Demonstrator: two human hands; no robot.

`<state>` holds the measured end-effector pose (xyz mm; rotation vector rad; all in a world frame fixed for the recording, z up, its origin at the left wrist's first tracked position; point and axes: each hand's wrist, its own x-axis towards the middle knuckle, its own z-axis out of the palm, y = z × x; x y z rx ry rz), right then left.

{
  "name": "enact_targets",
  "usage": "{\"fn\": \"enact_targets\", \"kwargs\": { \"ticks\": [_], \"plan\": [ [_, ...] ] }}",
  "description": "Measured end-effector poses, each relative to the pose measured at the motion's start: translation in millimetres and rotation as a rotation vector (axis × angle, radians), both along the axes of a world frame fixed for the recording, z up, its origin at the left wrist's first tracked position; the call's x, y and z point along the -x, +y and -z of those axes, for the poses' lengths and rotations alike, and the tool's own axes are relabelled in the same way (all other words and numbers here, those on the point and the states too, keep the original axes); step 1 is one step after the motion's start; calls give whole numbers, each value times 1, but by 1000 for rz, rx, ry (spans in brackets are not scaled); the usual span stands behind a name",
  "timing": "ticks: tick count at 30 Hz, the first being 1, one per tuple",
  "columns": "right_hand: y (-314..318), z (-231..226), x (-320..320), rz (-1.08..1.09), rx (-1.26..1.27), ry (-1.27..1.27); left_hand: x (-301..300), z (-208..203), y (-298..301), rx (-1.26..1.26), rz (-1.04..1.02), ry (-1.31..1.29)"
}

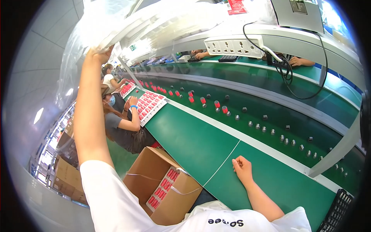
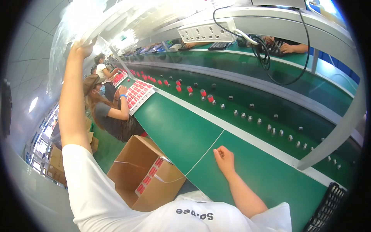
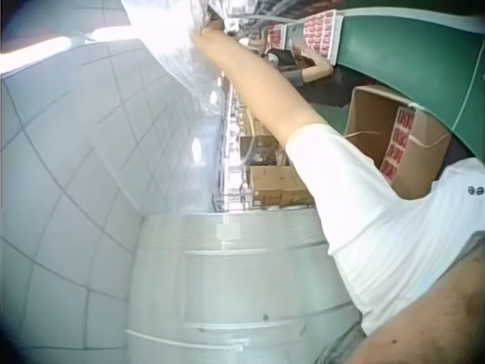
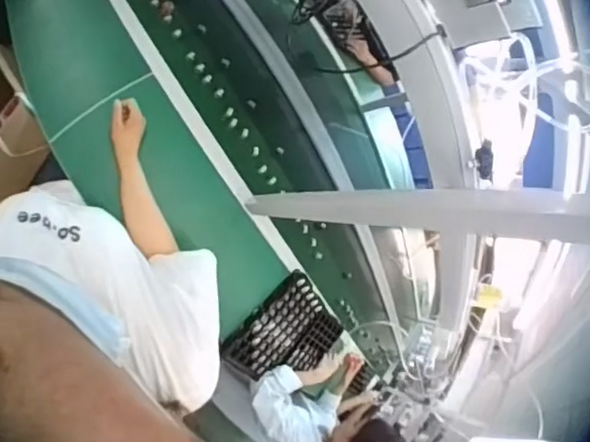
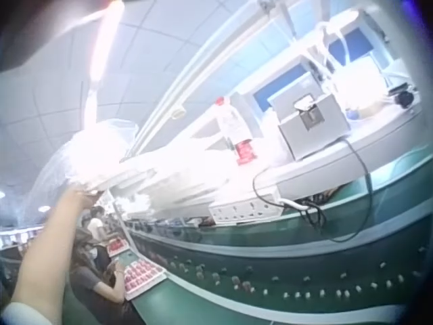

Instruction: The person assembles small components by hand, inserting a grey insert into a pink component shell, then placing the assembled unit into a plastic tray.

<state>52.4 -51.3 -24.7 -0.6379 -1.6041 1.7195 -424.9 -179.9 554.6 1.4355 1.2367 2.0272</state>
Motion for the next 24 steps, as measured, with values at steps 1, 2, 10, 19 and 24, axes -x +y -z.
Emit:
{"fn": "enact_targets", "kwargs": {
  "ticks": [1, 2, 10, 19, 24],
  "plan": [
    [0, 0, 2, -13, 15, 11, 1, -4, 5, 18, -151, -106],
    [4, 3, 3, 4, 20, -17, -1, 13, 33, 39, -274, -244],
    [18, 11, 7, 38, 1, -47, -51, 38, 101, 212, -365, -579],
    [16, 15, 12, -5, 21, -69, -36, 4, 159, 371, -454, -104],
    [34, 16, 7, 10, -36, -144, -36, 28, 182, 687, -1253, 327]
  ]
}}
